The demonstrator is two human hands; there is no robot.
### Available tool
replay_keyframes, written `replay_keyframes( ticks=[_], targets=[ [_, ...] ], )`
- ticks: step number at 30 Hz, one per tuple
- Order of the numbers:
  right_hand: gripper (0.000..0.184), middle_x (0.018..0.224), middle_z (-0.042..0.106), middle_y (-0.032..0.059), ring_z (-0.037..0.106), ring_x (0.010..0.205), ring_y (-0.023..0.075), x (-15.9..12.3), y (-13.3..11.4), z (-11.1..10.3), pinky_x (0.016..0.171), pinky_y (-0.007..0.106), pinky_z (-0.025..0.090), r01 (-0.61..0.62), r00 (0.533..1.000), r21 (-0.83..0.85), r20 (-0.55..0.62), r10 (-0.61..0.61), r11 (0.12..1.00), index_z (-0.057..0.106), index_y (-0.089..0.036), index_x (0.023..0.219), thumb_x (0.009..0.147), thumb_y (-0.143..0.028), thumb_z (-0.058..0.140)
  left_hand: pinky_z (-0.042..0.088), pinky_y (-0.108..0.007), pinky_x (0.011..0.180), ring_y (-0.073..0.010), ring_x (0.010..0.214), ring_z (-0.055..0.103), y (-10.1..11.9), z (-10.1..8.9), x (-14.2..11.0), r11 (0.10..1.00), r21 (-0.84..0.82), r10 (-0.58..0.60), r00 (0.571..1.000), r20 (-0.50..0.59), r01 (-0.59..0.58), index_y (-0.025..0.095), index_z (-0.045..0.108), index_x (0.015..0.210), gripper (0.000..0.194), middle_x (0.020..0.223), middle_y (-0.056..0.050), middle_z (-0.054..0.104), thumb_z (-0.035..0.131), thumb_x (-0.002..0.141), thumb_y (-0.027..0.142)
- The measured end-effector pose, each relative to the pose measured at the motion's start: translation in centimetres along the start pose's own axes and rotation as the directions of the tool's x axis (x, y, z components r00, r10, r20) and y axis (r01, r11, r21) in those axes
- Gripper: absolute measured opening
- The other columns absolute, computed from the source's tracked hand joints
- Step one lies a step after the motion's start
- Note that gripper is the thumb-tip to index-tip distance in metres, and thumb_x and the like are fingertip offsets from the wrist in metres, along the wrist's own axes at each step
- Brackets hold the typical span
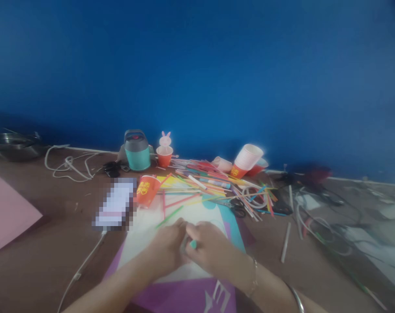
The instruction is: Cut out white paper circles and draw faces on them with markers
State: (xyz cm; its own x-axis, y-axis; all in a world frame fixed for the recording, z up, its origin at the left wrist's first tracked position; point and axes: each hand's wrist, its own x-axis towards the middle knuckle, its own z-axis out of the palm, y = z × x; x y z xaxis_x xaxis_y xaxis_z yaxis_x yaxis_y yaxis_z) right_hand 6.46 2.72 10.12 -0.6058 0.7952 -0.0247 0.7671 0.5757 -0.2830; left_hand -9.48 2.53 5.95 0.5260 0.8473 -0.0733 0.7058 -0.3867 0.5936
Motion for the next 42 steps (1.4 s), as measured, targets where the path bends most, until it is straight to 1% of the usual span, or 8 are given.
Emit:
replay_keyframes(
  ticks=[7,11,19,24,26,28,35,42],
  targets=[
    [0.011,0.049,0.042,-0.0067,0.039,0.048,0.0113,0.5,0.9,-0.7,0.052,0.023,0.028,-0.203,0.978,0.466,0.055,0.201,0.861,0.047,-0.021,0.069,0.077,-0.017,0.042,0.044,-0.034,0.069,-0.0261,0.087,0.060,1.4,-1.2,0.1,0.986,0.075,-0.154,0.984,0.085,0.148,0.021,0.054,0.104,0.045,0.104,-0.005,0.060,0.069,0.062,0.030],
    [0.017,0.048,0.033,-0.0083,0.035,0.045,0.0103,-0.1,1.6,0.6,0.046,0.022,0.026,-0.195,0.971,0.596,0.004,0.241,0.779,0.038,-0.022,0.066,0.081,-0.016,0.037,0.044,-0.034,0.069,-0.0249,0.086,0.060,1.8,-1.4,0.5,0.984,0.056,-0.173,0.981,0.088,0.169,0.021,0.056,0.100,0.046,0.102,-0.004,0.060,0.073,0.057,0.029],
    [0.014,0.070,0.050,0.0006,0.048,0.069,0.0164,-2.1,1.2,2.0,0.066,0.028,0.038,0.043,0.967,0.423,-0.245,0.069,0.905,0.040,-0.022,0.070,0.083,-0.017,0.041,0.040,-0.032,0.068,-0.0220,0.085,0.058,0.9,-0.9,0.0,0.996,-0.009,-0.084,0.995,0.045,0.084,0.023,0.054,0.095,0.038,0.098,-0.002,0.058,0.071,0.062,0.030],
    [0.010,0.067,0.052,0.0021,0.049,0.066,0.0179,-1.6,0.8,1.8,0.063,0.029,0.037,-0.011,0.961,0.314,-0.259,0.097,0.949,0.046,-0.021,0.073,0.080,-0.016,0.041,0.040,-0.032,0.068,-0.0217,0.085,0.058,0.4,-0.5,0.2,0.998,0.007,-0.061,0.998,0.023,0.061,0.023,0.052,0.097,0.040,0.098,-0.002,0.058,0.070,0.063,0.032],
    [0.014,0.058,0.048,-0.0014,0.046,0.056,0.0148,-1.0,1.4,0.9,0.055,0.026,0.035,-0.118,0.955,0.525,-0.173,0.241,0.843,0.045,-0.021,0.065,0.080,-0.020,0.042,0.042,-0.033,0.071,-0.0230,0.086,0.059,0.6,-0.6,0.3,0.993,0.010,-0.116,0.992,0.039,0.116,0.023,0.054,0.100,0.046,0.100,-0.003,0.059,0.072,0.059,0.031],
    [0.020,0.049,0.044,-0.0034,0.042,0.049,0.0125,-0.2,2.5,-0.1,0.049,0.024,0.032,-0.219,0.906,0.778,-0.062,0.419,0.588,0.043,-0.021,0.057,0.077,-0.023,0.043,0.044,-0.034,0.072,-0.0246,0.086,0.059,0.8,-0.8,0.5,0.986,-0.006,-0.165,0.985,0.055,0.165,0.021,0.055,0.101,0.052,0.101,-0.004,0.061,0.075,0.053,0.029],
    [0.023,0.056,0.059,0.0011,0.052,0.055,0.0159,1.0,5.2,0.2,0.056,0.027,0.042,-0.032,0.784,0.998,-0.009,0.620,0.054,0.065,-0.017,0.069,0.070,-0.039,0.059,0.042,-0.033,0.085,-0.0234,0.101,0.058,0.2,-1.2,1.0,0.980,-0.101,-0.180,0.982,-0.064,0.173,0.021,0.052,0.114,0.050,0.119,-0.006,0.057,0.064,0.065,0.025],
    [0.015,0.053,0.053,-0.0024,0.048,0.053,0.0151,1.0,6.1,2.8,0.052,0.026,0.038,0.036,0.729,0.999,-0.002,0.685,-0.035,0.062,-0.021,0.064,0.069,-0.036,0.062,0.044,-0.031,0.085,-0.0224,0.104,0.057,0.4,-0.1,1.9,0.984,-0.148,-0.115,0.987,-0.113,0.097,0.023,0.054,0.120,0.056,0.120,-0.005,0.055,0.060,0.065,0.018]
  ],
)
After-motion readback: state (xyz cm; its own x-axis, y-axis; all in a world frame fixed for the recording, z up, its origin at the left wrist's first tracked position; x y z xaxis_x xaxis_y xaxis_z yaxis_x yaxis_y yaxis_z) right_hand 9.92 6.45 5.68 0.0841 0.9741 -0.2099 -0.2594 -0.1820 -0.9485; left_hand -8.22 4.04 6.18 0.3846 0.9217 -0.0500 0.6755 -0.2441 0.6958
